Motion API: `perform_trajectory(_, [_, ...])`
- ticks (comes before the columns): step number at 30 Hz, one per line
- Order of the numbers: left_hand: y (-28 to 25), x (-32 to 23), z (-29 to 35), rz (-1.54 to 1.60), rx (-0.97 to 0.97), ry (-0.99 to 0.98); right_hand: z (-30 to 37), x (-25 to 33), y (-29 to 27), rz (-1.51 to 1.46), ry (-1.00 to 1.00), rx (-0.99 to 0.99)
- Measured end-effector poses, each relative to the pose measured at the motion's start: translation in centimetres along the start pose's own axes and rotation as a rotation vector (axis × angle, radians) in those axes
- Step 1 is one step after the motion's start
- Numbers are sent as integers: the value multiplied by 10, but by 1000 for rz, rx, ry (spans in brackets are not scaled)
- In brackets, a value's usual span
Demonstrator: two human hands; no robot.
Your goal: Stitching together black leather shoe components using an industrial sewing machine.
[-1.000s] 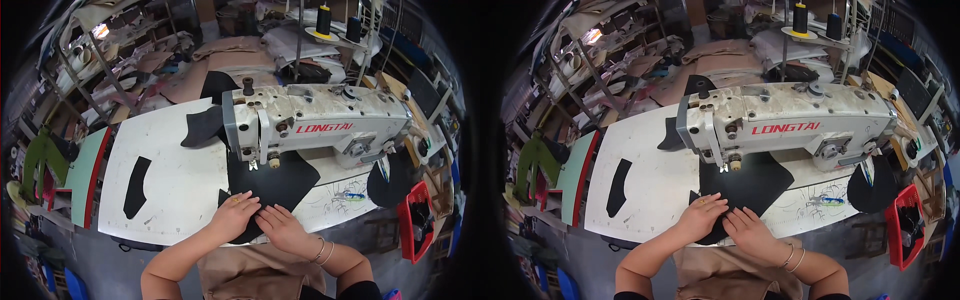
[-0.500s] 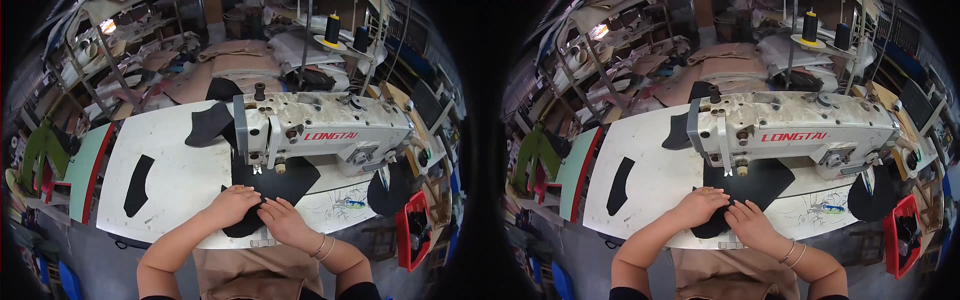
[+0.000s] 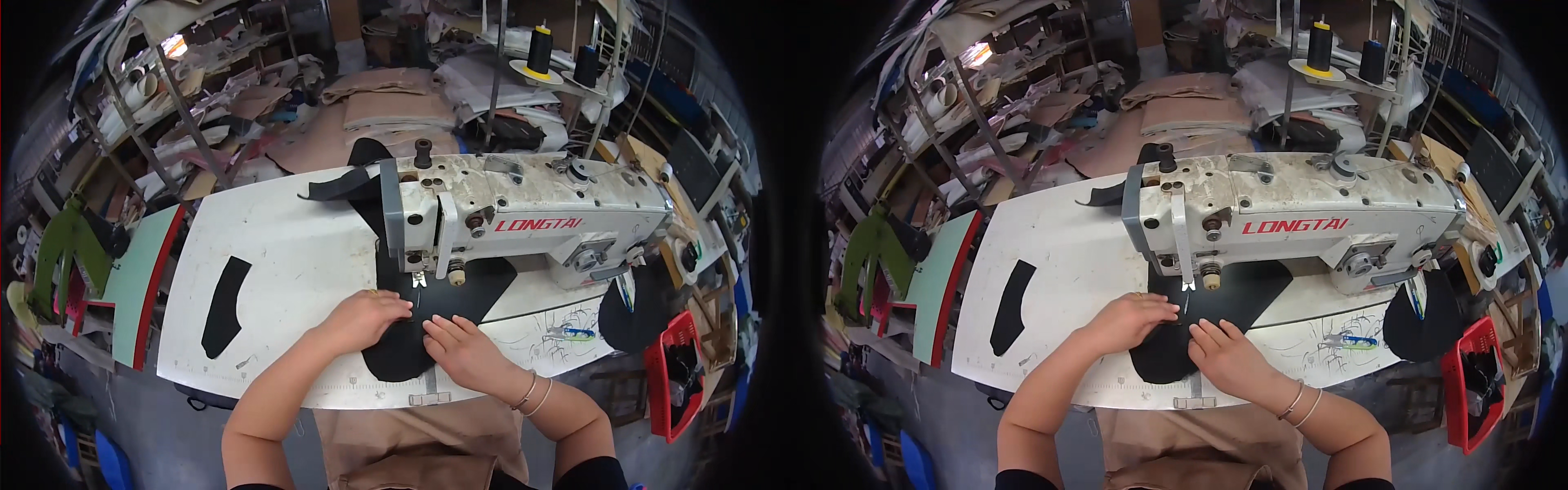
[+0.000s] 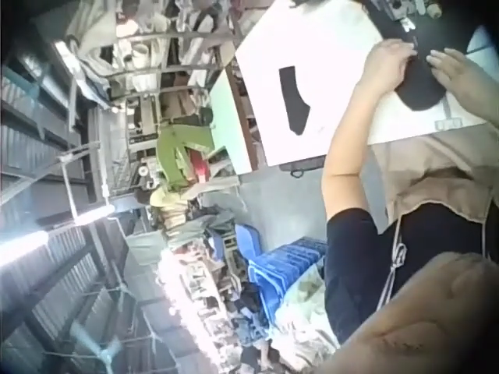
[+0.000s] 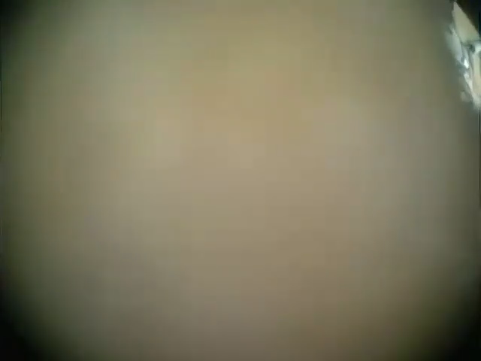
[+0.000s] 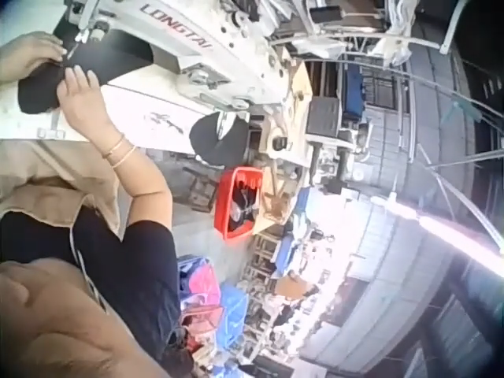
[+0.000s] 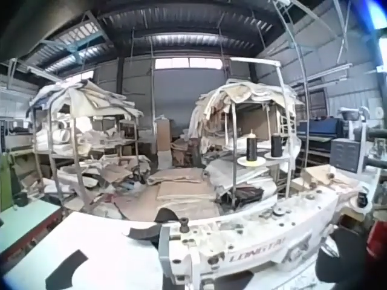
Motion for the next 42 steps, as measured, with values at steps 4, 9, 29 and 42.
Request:
perform_trajectory(4, [8, -7, -1, -89, 24, 56, 3, -7, -3, -12, 17, 38])
perform_trajectory(9, [21, -20, 0, -258, 120, 130, 4, -6, 1, 15, 5, 77])
perform_trajectory(29, [14, 0, -16, -318, 83, 135, -17, -30, 6, 7, -17, 25])
perform_trajectory(42, [14, -1, -13, -360, -69, 224, -19, -39, 7, 32, -29, 5])
Point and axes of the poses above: each hand's wrist, its own z-axis away from the middle knuckle, its own y-axis out of the palm, x = y × z, the point moved 8 cm from there along -z, towards the middle knuckle, and after that the axes turned 3 degrees about y, right-handed, at the moved point
